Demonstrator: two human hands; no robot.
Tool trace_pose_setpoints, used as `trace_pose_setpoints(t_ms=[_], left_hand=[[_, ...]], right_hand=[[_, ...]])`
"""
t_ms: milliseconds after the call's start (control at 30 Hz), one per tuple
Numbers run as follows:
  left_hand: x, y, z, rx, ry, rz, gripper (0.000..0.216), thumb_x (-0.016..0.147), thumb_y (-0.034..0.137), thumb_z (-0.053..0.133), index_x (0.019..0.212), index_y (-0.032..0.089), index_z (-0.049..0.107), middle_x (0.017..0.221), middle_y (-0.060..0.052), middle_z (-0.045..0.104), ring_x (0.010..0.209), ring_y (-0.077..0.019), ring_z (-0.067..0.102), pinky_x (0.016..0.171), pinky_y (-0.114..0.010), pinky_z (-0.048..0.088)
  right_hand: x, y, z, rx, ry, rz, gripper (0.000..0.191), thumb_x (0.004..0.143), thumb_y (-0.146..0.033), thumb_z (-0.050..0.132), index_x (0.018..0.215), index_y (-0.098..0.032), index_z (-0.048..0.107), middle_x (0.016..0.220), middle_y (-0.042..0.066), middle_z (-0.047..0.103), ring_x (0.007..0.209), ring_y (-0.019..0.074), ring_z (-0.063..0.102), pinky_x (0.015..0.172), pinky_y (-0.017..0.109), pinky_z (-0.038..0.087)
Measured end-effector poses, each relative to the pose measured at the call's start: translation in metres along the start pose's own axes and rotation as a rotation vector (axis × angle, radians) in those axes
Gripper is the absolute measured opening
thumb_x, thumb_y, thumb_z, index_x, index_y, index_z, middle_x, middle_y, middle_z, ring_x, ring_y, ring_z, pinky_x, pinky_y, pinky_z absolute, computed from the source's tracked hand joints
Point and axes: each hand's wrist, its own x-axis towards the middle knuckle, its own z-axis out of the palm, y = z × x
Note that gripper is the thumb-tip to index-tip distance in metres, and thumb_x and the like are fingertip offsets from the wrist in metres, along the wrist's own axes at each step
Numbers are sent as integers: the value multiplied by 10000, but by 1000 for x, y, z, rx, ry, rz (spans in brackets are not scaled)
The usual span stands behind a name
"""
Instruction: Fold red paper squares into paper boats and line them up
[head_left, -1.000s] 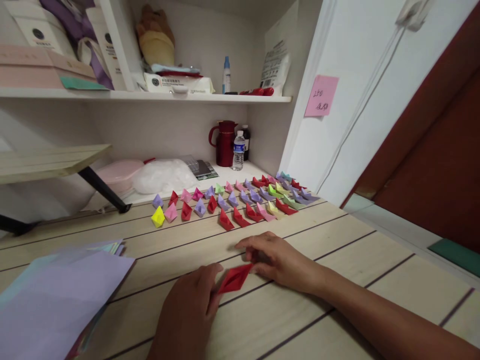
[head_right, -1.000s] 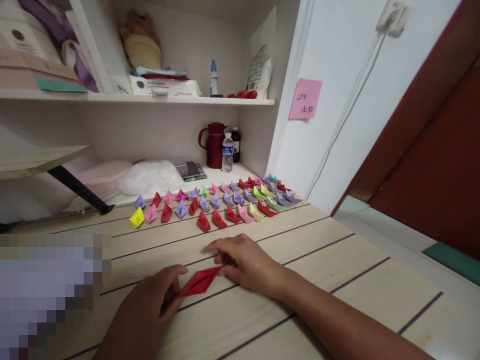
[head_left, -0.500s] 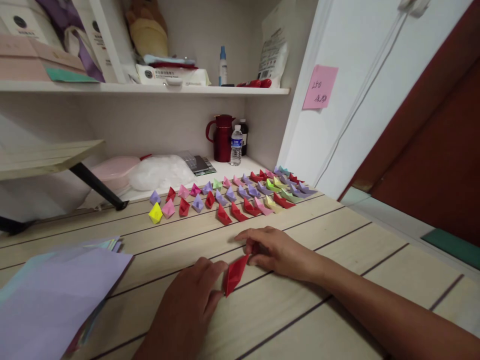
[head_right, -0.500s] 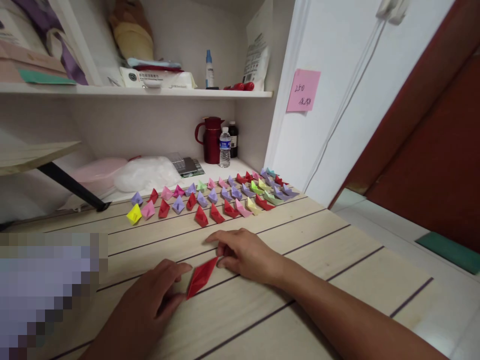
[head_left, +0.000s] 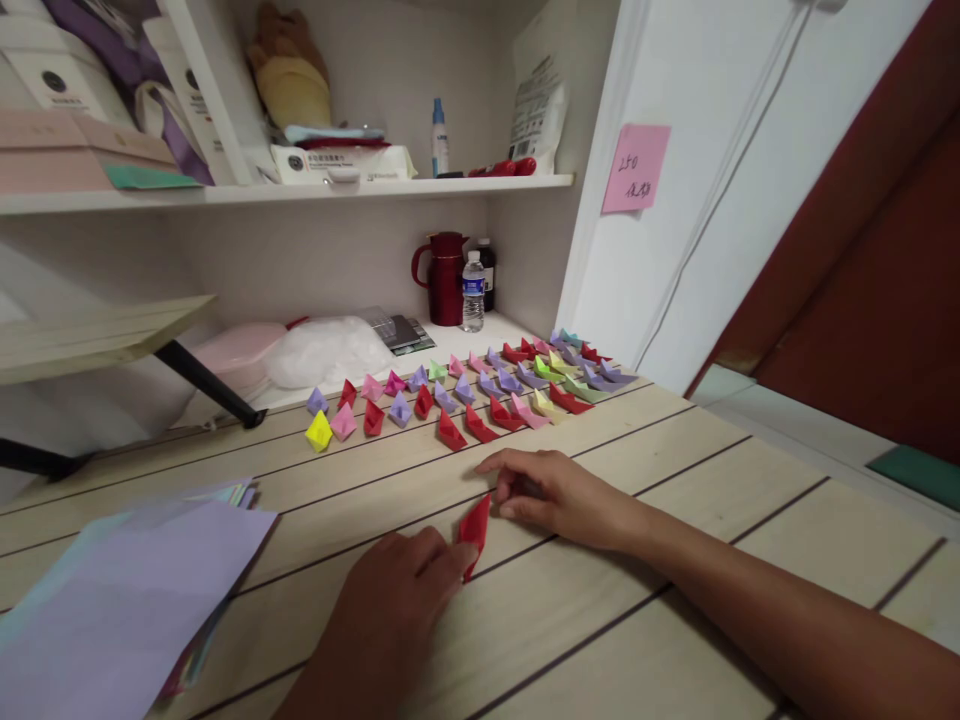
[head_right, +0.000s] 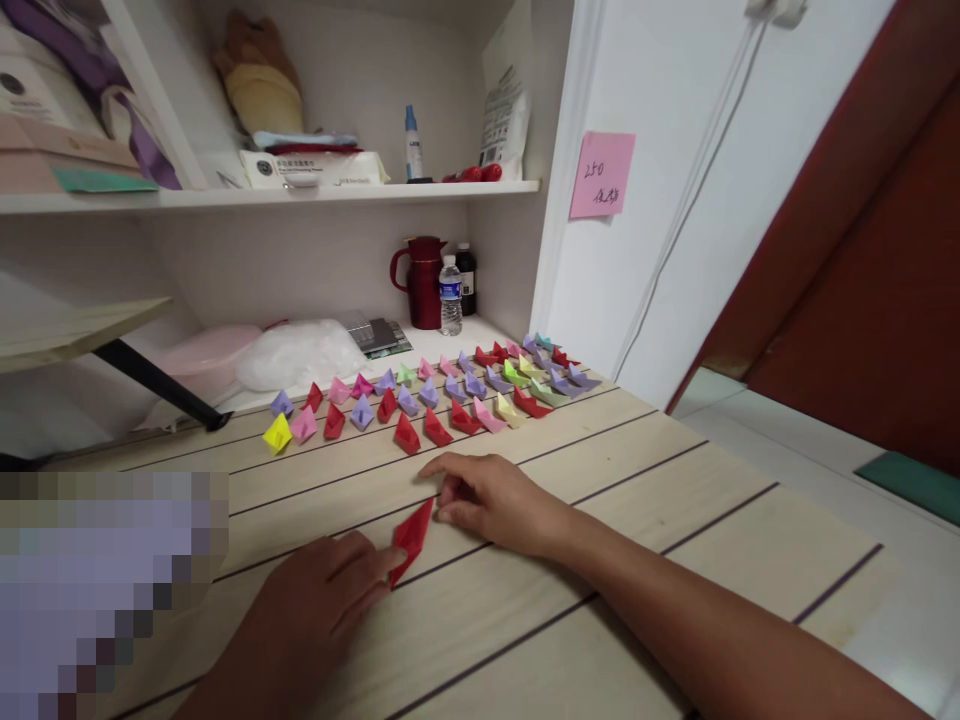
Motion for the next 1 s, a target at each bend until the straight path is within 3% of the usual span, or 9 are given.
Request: trace_pose_setpoints(t_ms=[100,300,533,633,767,1000], left_hand=[[2,2,2,61,-16,24,272,850,161,610,1063,320,667,785,47,681,644,-154,619,553,-278,418],[5,1,7,47,48,23,176,873,136,552,801,251,664,790,37,705,632,-133,623,576,-269,433],[3,-14,17,22,167,-208,224,913,189,492,805,274,669,781,44,695,641,-134,632,590,-268,445],[9,-25,19,35,179,-281,174,910,221,537,812,273,671,793,51,698,655,-134,648,586,-259,455],[17,-35,23,77,222,-250,169,923,219,527,858,271,675,837,46,702,693,-134,654,625,-257,468],[33,-51,28,136,231,-230,207,939,185,484,859,250,664,816,26,689,690,-147,645,648,-274,457]], right_hand=[[1,2,2,61,27,37,258,873,-186,603,1129,-198,629,839,3,661,710,126,584,654,225,456],[6,11,16,201,91,82,165,876,-277,625,985,-170,688,707,-11,611,623,118,525,584,216,409],[10,11,31,120,118,43,169,879,-281,601,818,-166,709,611,-13,614,544,116,497,559,217,395],[11,9,30,49,135,22,156,875,-266,605,804,-177,711,618,-19,630,561,115,516,648,232,426],[11,7,28,-23,138,-1,127,865,-257,630,784,-196,706,627,-45,643,576,103,547,846,272,417],[11,6,27,-45,126,-1,99,869,-245,633,809,-216,706,665,-56,675,602,99,575,899,289,365]])
